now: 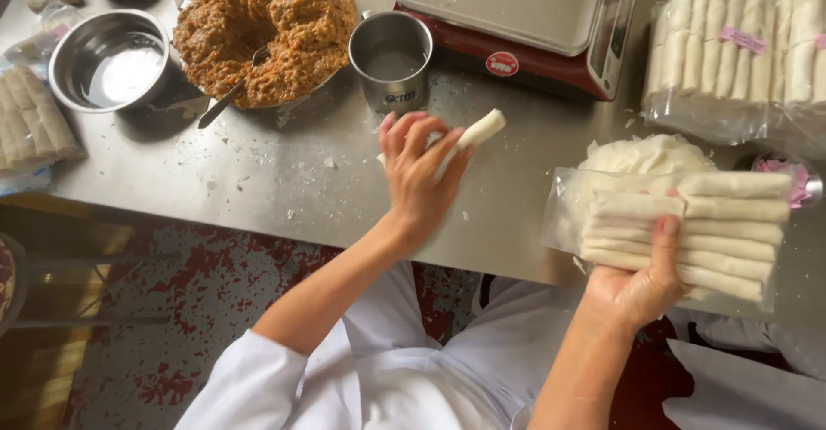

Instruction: The person packages small white food rolls into plastic bags by hand, then places the bags on a scale and adds individual wrappers to a pile. The person also prepares a new food roll by placing a portion of meat mixture onto a thin white wrapper and rolling it up.

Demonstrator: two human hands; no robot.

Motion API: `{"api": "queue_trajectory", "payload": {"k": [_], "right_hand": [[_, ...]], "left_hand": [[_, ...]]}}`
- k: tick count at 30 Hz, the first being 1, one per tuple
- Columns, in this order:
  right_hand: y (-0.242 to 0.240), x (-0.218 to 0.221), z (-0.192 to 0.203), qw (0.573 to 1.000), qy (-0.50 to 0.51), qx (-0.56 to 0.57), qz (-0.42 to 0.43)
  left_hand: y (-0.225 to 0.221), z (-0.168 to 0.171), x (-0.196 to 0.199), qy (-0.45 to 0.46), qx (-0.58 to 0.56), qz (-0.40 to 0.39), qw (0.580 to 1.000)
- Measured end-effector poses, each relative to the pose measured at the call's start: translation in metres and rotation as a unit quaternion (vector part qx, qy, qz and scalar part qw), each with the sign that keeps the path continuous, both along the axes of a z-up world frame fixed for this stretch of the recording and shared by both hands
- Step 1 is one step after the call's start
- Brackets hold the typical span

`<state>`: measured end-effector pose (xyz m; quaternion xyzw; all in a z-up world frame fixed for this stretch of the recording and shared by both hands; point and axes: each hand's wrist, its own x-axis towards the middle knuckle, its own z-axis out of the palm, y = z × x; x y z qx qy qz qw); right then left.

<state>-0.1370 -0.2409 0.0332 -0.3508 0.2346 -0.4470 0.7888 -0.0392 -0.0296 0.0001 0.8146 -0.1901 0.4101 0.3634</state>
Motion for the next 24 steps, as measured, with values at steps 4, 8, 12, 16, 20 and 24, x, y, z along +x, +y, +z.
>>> {"api": "queue_trajectory", "payload": {"k": [4, 8, 12, 16, 20, 24], "right_hand": [[-0.016, -0.001, -0.011, 0.999, -0.051, -0.002, -0.011], [-0.021, -0.002, -0.007, 0.998, -0.029, 0.047, 0.005], [-0.015, -0.001, -0.003, 0.993, -0.007, 0.120, -0.002], [-0.011, 0.001, -0.010, 0.984, -0.005, 0.178, -0.003], [-0.005, 0.002, -0.026, 0.984, 0.015, 0.155, 0.082], [0.007, -0.004, -0.021, 0.984, 0.040, 0.143, 0.103]], "left_hand": [[-0.036, -0.018, 0.050, 0.092, 0.078, 0.025, 0.992], [-0.022, -0.024, 0.051, 0.218, 0.255, 0.061, 0.940], [0.035, -0.007, 0.013, 0.195, 0.327, 0.103, 0.919], [0.068, -0.036, 0.004, 0.229, 0.280, 0.066, 0.930], [0.076, -0.045, 0.014, 0.214, 0.181, -0.005, 0.960], [0.068, -0.010, -0.033, 0.158, 0.146, -0.081, 0.973]]}}
